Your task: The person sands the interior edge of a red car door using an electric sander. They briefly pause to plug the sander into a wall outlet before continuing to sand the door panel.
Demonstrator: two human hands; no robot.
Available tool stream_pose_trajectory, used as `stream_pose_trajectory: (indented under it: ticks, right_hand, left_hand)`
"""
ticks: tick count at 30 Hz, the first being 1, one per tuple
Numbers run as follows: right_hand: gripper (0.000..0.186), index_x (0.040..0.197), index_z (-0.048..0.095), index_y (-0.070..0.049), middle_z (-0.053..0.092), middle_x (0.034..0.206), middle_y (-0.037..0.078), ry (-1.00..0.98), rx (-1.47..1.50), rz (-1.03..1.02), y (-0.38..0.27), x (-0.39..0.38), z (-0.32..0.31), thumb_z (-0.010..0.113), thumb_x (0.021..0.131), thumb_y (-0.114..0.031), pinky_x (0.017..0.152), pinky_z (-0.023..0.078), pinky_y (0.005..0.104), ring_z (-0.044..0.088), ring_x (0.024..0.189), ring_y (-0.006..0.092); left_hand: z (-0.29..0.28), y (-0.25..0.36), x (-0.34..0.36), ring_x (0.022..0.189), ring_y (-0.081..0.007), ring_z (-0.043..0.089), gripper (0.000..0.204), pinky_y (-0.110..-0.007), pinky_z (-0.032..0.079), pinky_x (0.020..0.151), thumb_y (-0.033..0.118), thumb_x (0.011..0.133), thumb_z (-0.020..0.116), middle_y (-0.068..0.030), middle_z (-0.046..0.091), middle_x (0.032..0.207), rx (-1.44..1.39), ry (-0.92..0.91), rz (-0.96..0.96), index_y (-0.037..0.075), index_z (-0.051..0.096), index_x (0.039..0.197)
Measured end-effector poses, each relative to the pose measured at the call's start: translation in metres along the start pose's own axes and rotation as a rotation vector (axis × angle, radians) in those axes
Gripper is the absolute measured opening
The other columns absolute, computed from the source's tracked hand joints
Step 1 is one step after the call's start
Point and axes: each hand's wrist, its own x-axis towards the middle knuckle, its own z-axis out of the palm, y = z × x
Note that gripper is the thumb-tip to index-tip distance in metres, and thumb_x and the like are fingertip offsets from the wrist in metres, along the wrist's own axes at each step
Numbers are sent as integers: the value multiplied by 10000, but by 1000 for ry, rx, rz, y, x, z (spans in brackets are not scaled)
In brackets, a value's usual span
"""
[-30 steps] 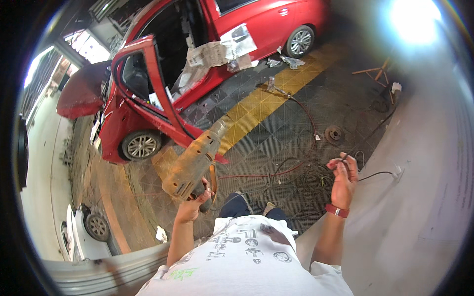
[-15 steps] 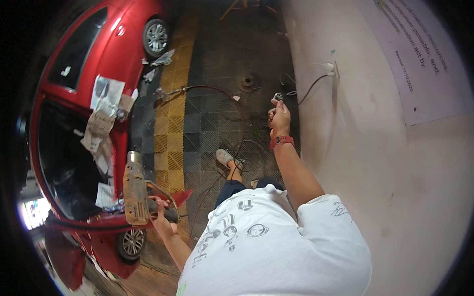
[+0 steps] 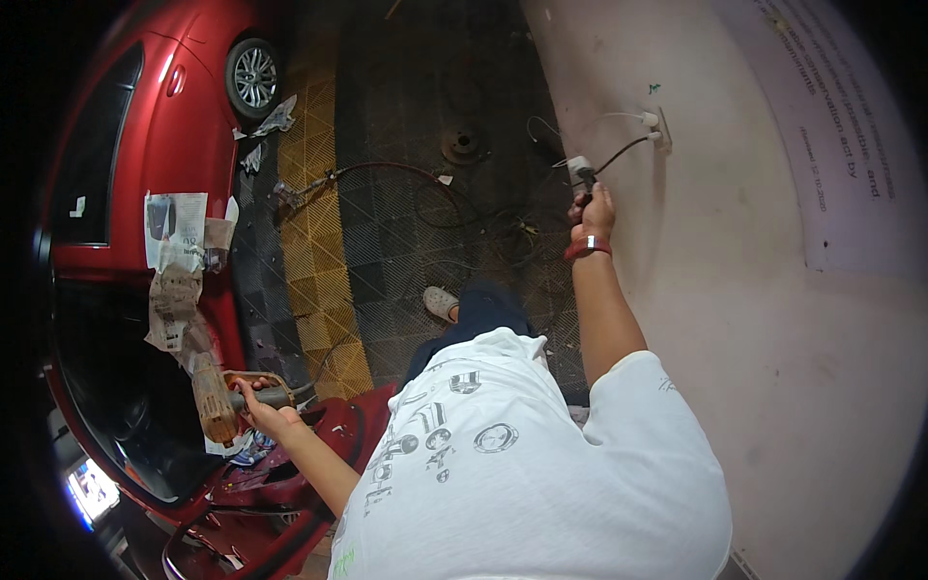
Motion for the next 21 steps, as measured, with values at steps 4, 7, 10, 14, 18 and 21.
stream_pose_trajectory:
  ticks: [4,7,10,14,18,21]
  right_hand:
    - [241,1121,601,-111,694,831,49,155,88,-163,-14,-22,32,439,1078,-285,535,479,284,547,575,141]
    - [235,1058,627,-102,699,838,44,188,73,-1,-11,5,6,503,1053,-301,555,491,314,567,626,141]
    - [219,1016,635,-86,694,814,43,245,51,60,-4,22,-3,580,1024,-297,545,485,300,566,609,139]
    - [193,1003,638,-76,695,807,41,280,44,82,4,44,-2,629,1005,-269,533,479,282,564,591,130]
    - [197,925,649,-62,670,761,21,317,97,138,4,81,2,625,1008,-240,558,481,279,576,596,110]
    - [130,956,646,-57,671,777,16,350,127,207,-4,123,-3,634,991,-182,580,486,273,588,624,122]
  left_hand:
    - [6,9,11,751,-112,568,172,-273,529,712,111,894,770,-21,619,865,-4,81,80,86,646,1012]
    - [5,0,17,738,-116,564,181,-264,519,691,98,894,761,-25,610,856,-7,124,86,85,633,1021]
    - [13,1,15,784,-116,550,246,-258,497,735,133,891,772,-40,586,891,38,199,77,54,607,1055]
    - [13,-2,19,721,-122,541,185,-255,479,634,149,915,741,-16,541,794,76,218,72,65,590,982]
    - [24,-3,20,675,-130,534,250,-297,491,613,195,908,760,-26,532,769,73,246,65,50,583,1007]
    - [24,-3,33,597,-127,525,216,-286,471,543,220,909,757,-8,514,689,59,329,73,78,596,884]
